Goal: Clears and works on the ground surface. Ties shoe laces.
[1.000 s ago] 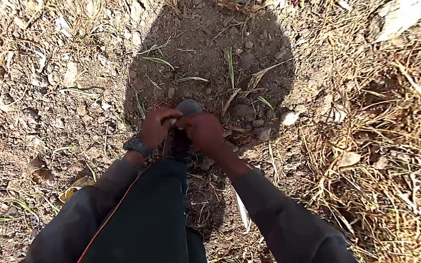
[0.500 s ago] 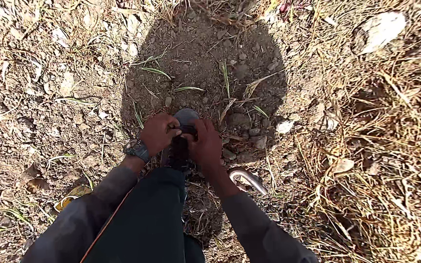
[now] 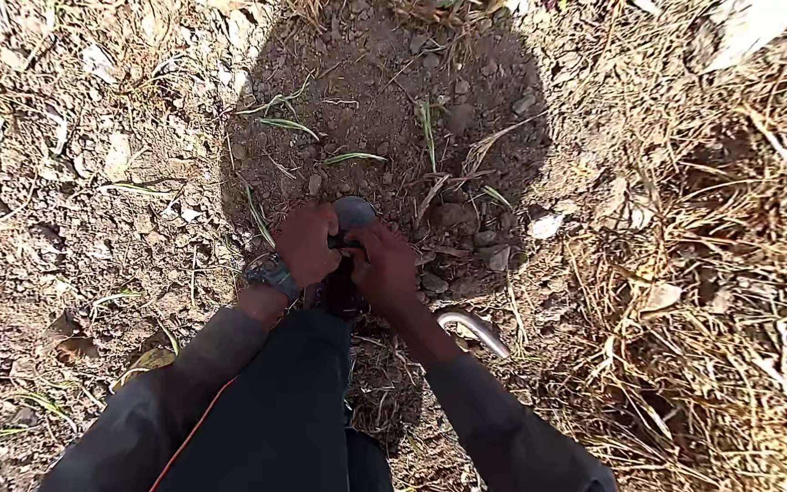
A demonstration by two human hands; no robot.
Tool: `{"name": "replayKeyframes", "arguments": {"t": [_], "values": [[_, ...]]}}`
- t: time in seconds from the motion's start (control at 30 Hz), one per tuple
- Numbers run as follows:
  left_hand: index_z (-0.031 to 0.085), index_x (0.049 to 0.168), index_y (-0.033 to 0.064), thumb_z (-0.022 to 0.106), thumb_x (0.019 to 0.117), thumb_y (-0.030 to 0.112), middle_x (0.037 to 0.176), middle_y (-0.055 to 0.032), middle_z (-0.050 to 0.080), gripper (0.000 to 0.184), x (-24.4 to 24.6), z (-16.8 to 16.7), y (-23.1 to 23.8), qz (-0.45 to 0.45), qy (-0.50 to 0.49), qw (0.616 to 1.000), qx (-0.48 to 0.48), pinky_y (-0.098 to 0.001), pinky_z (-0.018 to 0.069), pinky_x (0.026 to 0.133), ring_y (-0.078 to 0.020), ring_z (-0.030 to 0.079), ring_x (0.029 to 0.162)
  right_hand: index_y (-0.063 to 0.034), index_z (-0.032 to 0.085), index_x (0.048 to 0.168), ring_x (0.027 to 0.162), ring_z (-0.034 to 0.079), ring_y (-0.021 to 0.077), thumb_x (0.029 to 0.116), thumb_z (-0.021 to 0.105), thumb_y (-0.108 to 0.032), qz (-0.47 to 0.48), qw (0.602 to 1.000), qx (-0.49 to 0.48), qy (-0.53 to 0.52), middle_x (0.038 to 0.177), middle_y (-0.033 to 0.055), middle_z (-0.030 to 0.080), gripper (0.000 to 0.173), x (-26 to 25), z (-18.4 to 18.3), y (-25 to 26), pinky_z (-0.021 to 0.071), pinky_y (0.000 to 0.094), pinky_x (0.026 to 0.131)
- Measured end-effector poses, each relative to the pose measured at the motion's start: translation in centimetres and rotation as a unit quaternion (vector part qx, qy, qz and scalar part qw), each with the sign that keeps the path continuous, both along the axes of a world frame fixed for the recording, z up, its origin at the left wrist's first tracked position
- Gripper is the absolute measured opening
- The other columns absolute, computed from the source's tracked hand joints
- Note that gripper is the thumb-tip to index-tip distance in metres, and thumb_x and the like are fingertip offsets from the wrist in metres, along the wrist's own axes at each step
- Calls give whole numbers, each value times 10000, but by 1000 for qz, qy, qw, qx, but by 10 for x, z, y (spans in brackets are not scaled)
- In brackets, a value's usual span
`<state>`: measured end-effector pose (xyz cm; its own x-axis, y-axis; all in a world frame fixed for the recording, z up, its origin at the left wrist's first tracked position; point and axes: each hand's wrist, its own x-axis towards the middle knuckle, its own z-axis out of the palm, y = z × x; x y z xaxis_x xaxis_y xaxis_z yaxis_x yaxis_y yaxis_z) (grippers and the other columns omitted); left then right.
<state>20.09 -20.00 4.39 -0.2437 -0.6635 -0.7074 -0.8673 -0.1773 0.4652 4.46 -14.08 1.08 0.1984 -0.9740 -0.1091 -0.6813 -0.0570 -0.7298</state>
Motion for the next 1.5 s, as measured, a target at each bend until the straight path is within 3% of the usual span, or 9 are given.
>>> {"name": "replayKeyframes", "arguments": {"t": [0.4,0.53,0.7,0.9,1.07,1.13,1.3,1.4,1.5], "values": [[629,1134,1,788,765,19,1176,-267,575,403,1,-11,12,48,6,998,-47,-628,478,944,-464,550,1145,-16,678,1087,864,693,350,938,721,-119,142,988,52,37,1019,173,653,186,-10,-1,-21,594,511,712],[609,1214,6,725,848,-30,1212,-207,592,386,21,-8,15,115,118,986,7,-505,518,938,-326,598,1110,-42,687,1135,913,692,371,925,729,-122,161,982,56,82,1061,182,658,229,-1,4,-29,586,525,704],[597,1275,37,615,925,0,1287,-163,595,353,22,9,26,196,149,969,16,-456,494,985,-263,583,1182,-1,645,1164,684,688,374,890,667,-61,123,976,65,166,1131,207,659,281,17,15,-26,552,529,551],[619,1236,10,590,940,20,1231,-148,645,298,17,-9,39,223,177,956,-69,-433,522,974,-231,624,1137,-19,649,1130,684,690,371,843,695,-47,-3,985,66,162,1146,193,673,291,31,15,-11,541,535,527],[615,1246,18,576,976,40,1232,-150,646,274,27,-5,46,231,175,956,-54,-441,534,937,-236,633,1105,-109,620,1301,970,690,402,958,699,-150,81,965,242,64,1334,198,579,355,4,37,-31,586,583,779],[586,1297,51,550,1019,100,1254,-155,640,284,32,1,53,218,166,961,-42,-462,536,887,-256,638,1070,-87,624,1326,1001,681,367,1002,649,-136,35,973,228,-25,1288,197,613,329,-20,49,-19,581,559,831],[582,1348,93,518,1057,184,1280,-119,647,311,28,5,56,195,153,967,-61,-463,561,852,-238,662,1046,-128,696,1183,612,615,162,1055,575,-210,-217,961,131,-115,927,45,696,194,-70,58,56,546,375,516],[616,1323,96,502,1083,241,1265,-110,666,302,21,11,43,156,138,975,-83,-469,577,861,-232,678,1037,-191,699,1196,659,672,173,1048,576,-276,-326,924,139,-145,884,7,724,211,-93,50,117,582,370,543],[647,1275,87,475,1093,263,1184,-126,687,306,19,17,26,104,129,981,-99,-478,579,828,-240,686,985,-108,723,1128,680,688,150,1024,587,-222,-412,894,125,-123,836,19,720,206,-104,45,177,598,330,581]]}}
